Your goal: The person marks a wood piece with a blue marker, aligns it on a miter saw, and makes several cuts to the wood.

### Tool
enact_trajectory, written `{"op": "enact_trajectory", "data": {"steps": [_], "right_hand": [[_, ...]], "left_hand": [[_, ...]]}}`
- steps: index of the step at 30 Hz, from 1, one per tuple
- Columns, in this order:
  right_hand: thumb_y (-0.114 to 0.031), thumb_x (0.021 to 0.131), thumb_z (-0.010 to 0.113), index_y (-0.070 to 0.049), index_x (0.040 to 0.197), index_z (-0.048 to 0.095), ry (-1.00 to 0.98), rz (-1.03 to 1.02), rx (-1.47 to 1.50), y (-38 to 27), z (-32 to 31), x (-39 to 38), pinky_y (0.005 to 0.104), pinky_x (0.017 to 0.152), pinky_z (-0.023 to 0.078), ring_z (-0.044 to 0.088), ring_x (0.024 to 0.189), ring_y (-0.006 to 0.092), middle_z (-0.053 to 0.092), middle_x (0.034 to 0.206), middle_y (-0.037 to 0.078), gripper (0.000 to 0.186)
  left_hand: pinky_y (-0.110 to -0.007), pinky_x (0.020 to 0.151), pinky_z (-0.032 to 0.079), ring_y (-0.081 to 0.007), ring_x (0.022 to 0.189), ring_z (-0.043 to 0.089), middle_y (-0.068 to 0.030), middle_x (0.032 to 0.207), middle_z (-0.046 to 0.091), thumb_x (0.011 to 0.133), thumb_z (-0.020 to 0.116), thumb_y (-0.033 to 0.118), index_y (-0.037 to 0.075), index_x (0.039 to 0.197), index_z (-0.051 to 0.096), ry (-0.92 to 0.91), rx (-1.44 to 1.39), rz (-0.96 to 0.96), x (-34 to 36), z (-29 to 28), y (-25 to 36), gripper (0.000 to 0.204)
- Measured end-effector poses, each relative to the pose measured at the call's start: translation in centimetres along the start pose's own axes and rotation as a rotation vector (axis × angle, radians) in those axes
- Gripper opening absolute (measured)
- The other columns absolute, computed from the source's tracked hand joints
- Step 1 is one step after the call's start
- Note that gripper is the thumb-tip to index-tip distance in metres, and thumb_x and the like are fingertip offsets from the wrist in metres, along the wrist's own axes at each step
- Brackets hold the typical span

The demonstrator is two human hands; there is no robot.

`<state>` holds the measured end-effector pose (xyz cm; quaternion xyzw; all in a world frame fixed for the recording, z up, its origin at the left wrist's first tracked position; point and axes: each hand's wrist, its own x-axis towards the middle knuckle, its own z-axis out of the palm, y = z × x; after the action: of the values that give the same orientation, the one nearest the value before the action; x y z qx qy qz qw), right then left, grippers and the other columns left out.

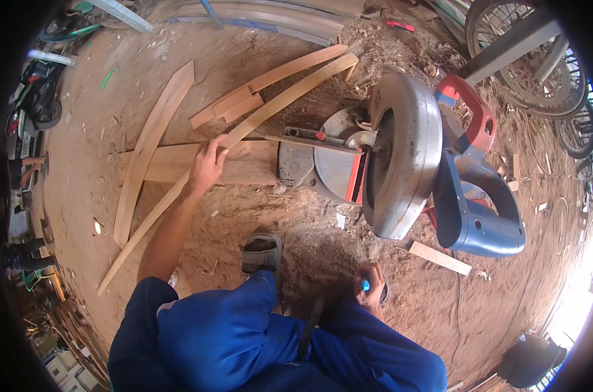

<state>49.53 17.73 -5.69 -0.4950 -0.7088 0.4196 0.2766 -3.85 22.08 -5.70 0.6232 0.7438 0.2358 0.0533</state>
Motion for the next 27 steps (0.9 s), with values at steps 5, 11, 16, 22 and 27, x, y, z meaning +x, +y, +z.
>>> {"op": "enact_trajectory", "data": {"steps": [5, 11, 16, 22, 27], "right_hand": [[-0.006, 0.081, 0.063, -0.001, 0.090, 0.061, -0.012, 0.009, -0.022, 0.2, 0.0, -0.1, 0.0372, 0.070, 0.051, 0.063, 0.076, 0.0310, 0.062, 0.089, 0.016, 0.010], [-0.007, 0.079, 0.061, -0.001, 0.088, 0.061, -0.009, -0.005, -0.035, 0.5, 0.3, -0.3, 0.0376, 0.068, 0.051, 0.063, 0.075, 0.0310, 0.062, 0.088, 0.016, 0.011], [-0.006, 0.078, 0.060, -0.001, 0.088, 0.061, -0.013, -0.022, -0.039, 0.4, 0.2, -0.2, 0.0373, 0.068, 0.051, 0.062, 0.074, 0.0305, 0.061, 0.087, 0.016, 0.011], [-0.007, 0.079, 0.060, -0.001, 0.088, 0.061, -0.024, 0.003, -0.044, 0.5, 0.4, -0.1, 0.0372, 0.067, 0.051, 0.063, 0.074, 0.0303, 0.062, 0.087, 0.016, 0.010], [-0.010, 0.082, 0.062, -0.002, 0.088, 0.061, -0.015, -0.011, -0.055, 0.7, 0.3, -0.2, 0.0374, 0.067, 0.051, 0.063, 0.074, 0.0304, 0.062, 0.088, 0.016, 0.010]], "left_hand": [[-0.049, 0.091, 0.050, -0.0422, 0.106, 0.060, -0.0207, 0.114, 0.065, 0.094, 0.065, 0.013, 0.005, 0.129, 0.055, -0.001, -0.041, -0.048, -0.4, -0.1, 0.0, 0.038], [-0.049, 0.092, 0.050, -0.0403, 0.106, 0.061, -0.0196, 0.112, 0.066, 0.090, 0.070, 0.016, 0.004, 0.122, 0.058, 0.141, -0.027, -0.065, -1.0, -1.0, -1.1, 0.037], [-0.048, 0.094, 0.049, -0.0403, 0.108, 0.061, -0.0190, 0.115, 0.065, 0.090, 0.069, 0.015, 0.004, 0.119, 0.060, 0.177, -0.020, -0.061, 0.6, -1.6, -3.3, 0.032], [-0.047, 0.097, 0.049, -0.0390, 0.117, 0.058, -0.0181, 0.127, 0.061, 0.092, 0.069, 0.019, 0.005, 0.125, 0.058, 0.093, 0.085, 0.036, 6.1, -0.8, -2.4, 0.037], [-0.047, 0.098, 0.049, -0.0401, 0.116, 0.056, -0.0202, 0.127, 0.056, 0.091, 0.071, 0.023, 0.006, 0.133, 0.055, 0.030, 0.206, 0.024, 9.5, 1.9, -2.6, 0.048]]}}
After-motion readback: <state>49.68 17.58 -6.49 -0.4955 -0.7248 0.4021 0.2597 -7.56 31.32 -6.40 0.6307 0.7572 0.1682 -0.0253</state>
